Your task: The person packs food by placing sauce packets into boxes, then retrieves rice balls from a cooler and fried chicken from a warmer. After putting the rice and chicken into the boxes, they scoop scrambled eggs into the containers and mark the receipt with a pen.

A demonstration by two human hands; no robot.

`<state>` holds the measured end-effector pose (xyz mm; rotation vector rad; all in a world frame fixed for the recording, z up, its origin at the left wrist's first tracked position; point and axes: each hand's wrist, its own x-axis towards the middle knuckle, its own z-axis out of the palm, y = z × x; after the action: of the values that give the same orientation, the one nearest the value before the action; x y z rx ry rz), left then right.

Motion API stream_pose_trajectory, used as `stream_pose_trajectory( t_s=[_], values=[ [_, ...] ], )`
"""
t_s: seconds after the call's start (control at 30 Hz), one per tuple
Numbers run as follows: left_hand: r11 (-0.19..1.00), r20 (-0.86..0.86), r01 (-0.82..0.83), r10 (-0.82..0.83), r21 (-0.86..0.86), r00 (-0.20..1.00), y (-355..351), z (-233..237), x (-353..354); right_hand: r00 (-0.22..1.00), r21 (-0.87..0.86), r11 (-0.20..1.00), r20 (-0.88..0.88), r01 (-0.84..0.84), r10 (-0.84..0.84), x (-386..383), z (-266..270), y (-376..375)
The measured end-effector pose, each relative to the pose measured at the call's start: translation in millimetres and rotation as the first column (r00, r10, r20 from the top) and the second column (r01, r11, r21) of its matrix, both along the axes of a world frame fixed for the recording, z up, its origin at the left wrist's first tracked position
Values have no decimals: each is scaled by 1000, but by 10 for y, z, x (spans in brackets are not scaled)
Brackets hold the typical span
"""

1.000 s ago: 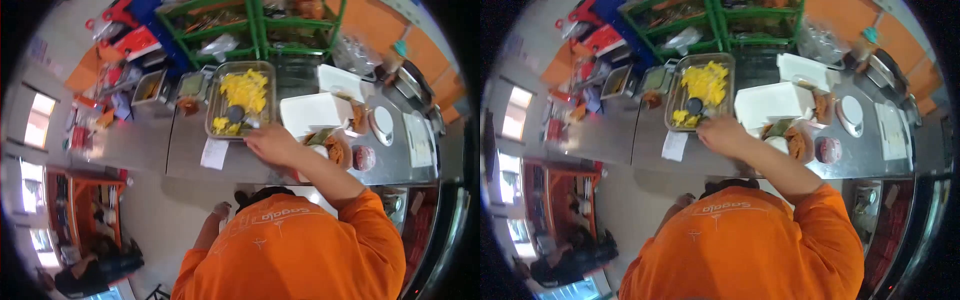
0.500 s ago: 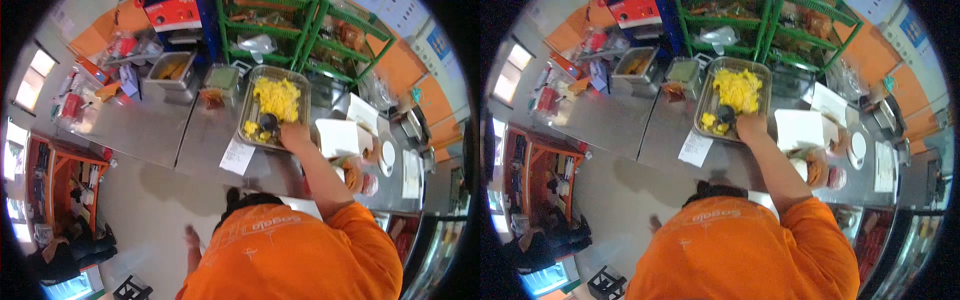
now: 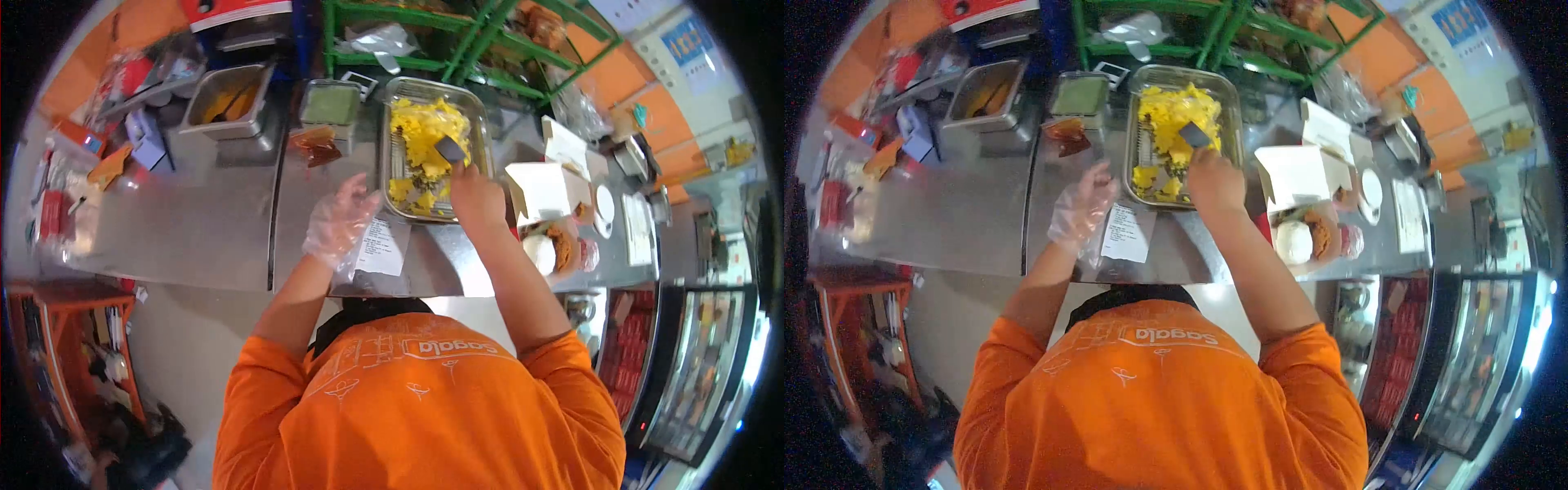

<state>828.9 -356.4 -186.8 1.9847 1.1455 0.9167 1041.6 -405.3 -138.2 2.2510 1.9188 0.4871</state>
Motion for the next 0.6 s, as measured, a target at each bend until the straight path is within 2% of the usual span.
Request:
stream_pose_trajectory(
  t_s=[0.07,0.1,0.2,0.23,0.3,0.33,0.43,0.5,0.6],
  values=[
    [998,90,68,-67,0,994,77,-126,123,997,20,999,79,-26,24,-28,-30,87],
    [996,142,88,-88,7,986,128,-177,180,977,36,997,203,-75,66,-38,-80,125],
    [986,-171,163,-156,28,973,187,-236,68,984,1,997,161,-78,76,-13,-214,216],
    [975,-125,221,-219,3,968,165,-218,61,996,-33,997,55,-64,66,31,-312,248],
    [944,-21,331,-331,-17,943,178,-152,130,996,-129,989,-48,-74,69,41,-312,243],
    [951,-75,308,-308,-12,949,160,-184,158,993,-170,982,-97,-81,66,46,-273,244],
    [968,-189,252,-248,-1,950,155,-220,223,956,-126,958,-177,-258,234,57,-103,111],
    [975,-196,219,-221,-30,955,150,-206,249,975,-117,975,-143,-188,170,15,110,210],
    [981,-129,148,-132,125,983,135,-239,291,987,-61,985,-20,-159,158,82,49,443]
  ],
)
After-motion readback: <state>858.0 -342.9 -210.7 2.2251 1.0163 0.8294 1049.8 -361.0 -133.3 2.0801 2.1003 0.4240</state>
